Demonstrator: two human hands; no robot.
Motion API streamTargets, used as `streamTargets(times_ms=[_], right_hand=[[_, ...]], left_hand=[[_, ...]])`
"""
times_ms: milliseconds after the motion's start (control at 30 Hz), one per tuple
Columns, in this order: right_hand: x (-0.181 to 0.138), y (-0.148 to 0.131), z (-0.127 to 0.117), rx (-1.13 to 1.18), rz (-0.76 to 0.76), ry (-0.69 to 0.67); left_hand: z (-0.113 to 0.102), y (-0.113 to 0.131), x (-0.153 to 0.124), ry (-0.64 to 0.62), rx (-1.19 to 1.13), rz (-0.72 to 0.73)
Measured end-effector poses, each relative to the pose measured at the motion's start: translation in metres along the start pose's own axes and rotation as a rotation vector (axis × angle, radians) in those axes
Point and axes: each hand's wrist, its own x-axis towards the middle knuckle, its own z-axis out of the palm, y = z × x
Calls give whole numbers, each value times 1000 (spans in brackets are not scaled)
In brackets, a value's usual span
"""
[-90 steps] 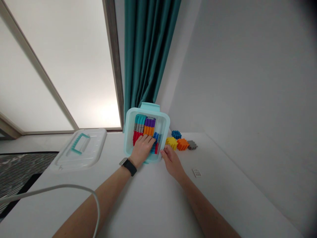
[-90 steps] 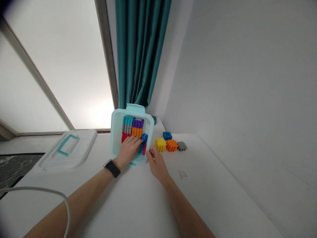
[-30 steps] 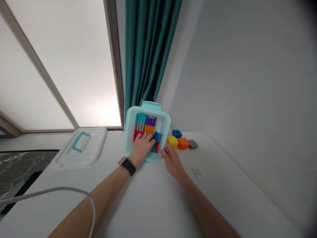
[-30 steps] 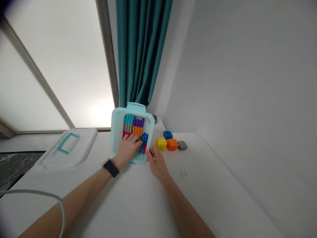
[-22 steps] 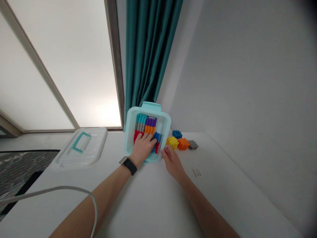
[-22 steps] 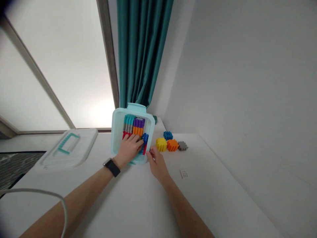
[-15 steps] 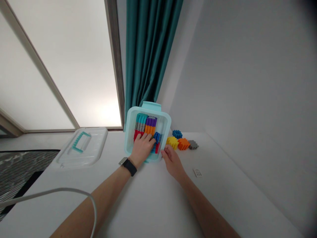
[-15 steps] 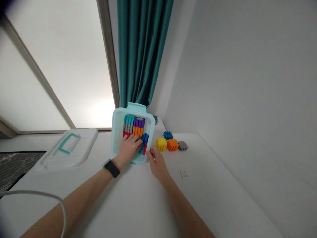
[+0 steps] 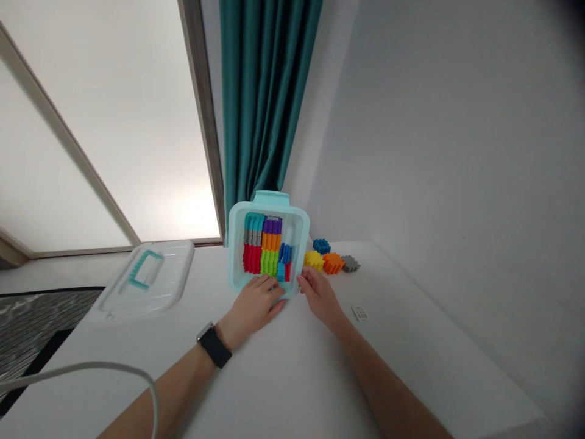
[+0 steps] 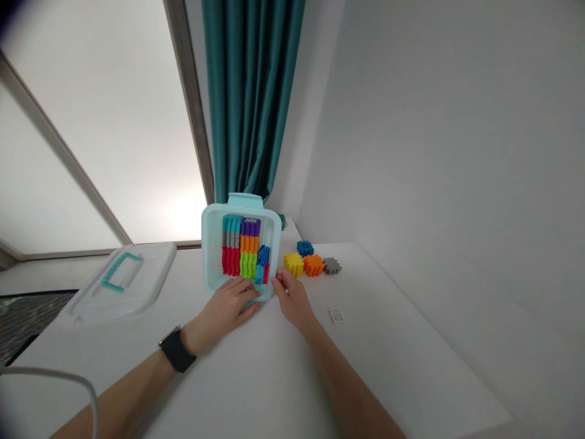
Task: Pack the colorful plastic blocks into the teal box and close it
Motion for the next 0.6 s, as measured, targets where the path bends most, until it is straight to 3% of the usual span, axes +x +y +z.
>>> streamTargets(times_ms=[133, 367, 600], right_hand=[[-2, -1, -10, -46, 12, 43], [-9, 14, -39, -66, 69, 171], [-2, 17, -56, -87, 22, 244]], left_hand=[[8, -2, 1, -14, -37, 7], [21, 0, -2, 66, -50, -3], [30, 0, -6, 130, -4, 17]])
